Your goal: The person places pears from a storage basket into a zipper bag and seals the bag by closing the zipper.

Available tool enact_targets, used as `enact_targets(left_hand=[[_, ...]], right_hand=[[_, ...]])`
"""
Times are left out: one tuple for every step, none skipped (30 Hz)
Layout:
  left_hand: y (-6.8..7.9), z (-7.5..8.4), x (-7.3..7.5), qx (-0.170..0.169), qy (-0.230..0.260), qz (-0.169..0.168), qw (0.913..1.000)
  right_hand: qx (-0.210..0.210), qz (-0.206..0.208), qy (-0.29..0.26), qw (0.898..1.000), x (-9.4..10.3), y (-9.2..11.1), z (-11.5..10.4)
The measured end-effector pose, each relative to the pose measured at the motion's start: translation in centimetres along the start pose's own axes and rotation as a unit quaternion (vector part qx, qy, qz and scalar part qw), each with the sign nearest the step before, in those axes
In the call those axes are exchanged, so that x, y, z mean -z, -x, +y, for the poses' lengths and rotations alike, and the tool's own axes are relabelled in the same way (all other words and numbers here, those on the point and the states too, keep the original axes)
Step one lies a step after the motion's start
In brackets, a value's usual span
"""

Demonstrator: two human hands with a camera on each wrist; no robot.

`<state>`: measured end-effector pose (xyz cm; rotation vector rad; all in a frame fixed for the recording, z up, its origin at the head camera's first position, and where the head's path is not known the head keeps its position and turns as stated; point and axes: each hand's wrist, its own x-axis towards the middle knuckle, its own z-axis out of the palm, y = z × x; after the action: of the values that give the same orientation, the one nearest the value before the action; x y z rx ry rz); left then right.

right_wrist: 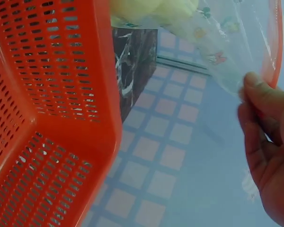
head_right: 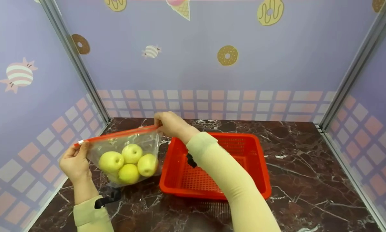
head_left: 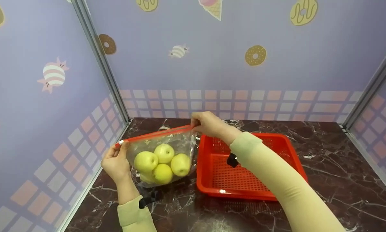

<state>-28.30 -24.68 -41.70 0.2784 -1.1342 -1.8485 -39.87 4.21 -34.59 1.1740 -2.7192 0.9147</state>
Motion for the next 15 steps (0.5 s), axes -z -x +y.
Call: enact_targets(left_hand=[[0.1,-0.3,-0.2,-0.017,0.036,0.007,0.9992],[0.2,-0.6,-0.3,-0.036,0.064,0.011,0.9973],[0.3,-0.9,-0.5,-0.055,0.081,0.012,0.9951],[0.5,-1.1,-0.6,-0.074,0.095,0.010,0.9927],[0.6,-1.5,-0.8,-0.090,0.105,0.006,0.9904],[0.8,-1.8,-0.8,-0.104,0.113,0.003,0.9881],[1.0,-2.2,-0.9,-0.116,0.122,-0.002,0.9858],[1.3,-2.7,-0.9,-0.123,0.127,-0.005,0.9843],[1.5,-3.1,-0.8,-0.129,0.127,-0.008,0.9834],[1.7,-3.5,-0.8,-0.131,0.135,-0.011,0.9821],[2.0,-4.0,-0.7,-0.131,0.142,-0.012,0.9811],[2.2,-4.3,-0.7,-0.132,0.152,-0.012,0.9795],[2.3,-4.6,-0.7,-0.132,0.158,-0.011,0.9785],[2.5,-4.8,-0.7,-0.131,0.163,-0.007,0.9778],[2.6,-5.0,-0.7,-0.131,0.169,-0.003,0.9768]], right_hand=[[-0.004,0.015,-0.012,1.000,0.1,-0.1,0.0],[-0.010,0.029,-0.028,0.999,0.2,-0.3,0.0],[-0.017,0.043,-0.039,0.998,0.4,-0.5,0.0],[-0.023,0.060,-0.046,0.997,0.5,-0.7,0.0],[-0.032,0.074,-0.052,0.995,0.5,-0.9,0.1],[-0.040,0.086,-0.053,0.994,0.5,-1.0,0.2],[-0.048,0.095,-0.049,0.993,0.4,-1.2,0.3],[-0.058,0.101,-0.042,0.992,0.2,-1.3,0.5],[-0.069,0.102,-0.032,0.992,0.0,-1.3,0.7],[-0.078,0.102,-0.025,0.991,-0.2,-1.3,0.9],[-0.088,0.098,-0.018,0.991,-0.5,-1.3,1.1],[-0.095,0.095,-0.011,0.991,-0.8,-1.3,1.2],[-0.100,0.092,-0.006,0.991,-1.1,-1.3,1.3],[-0.103,0.089,-0.002,0.991,-1.3,-1.3,1.4],[-0.104,0.089,0.002,0.991,-1.4,-1.3,1.4]])
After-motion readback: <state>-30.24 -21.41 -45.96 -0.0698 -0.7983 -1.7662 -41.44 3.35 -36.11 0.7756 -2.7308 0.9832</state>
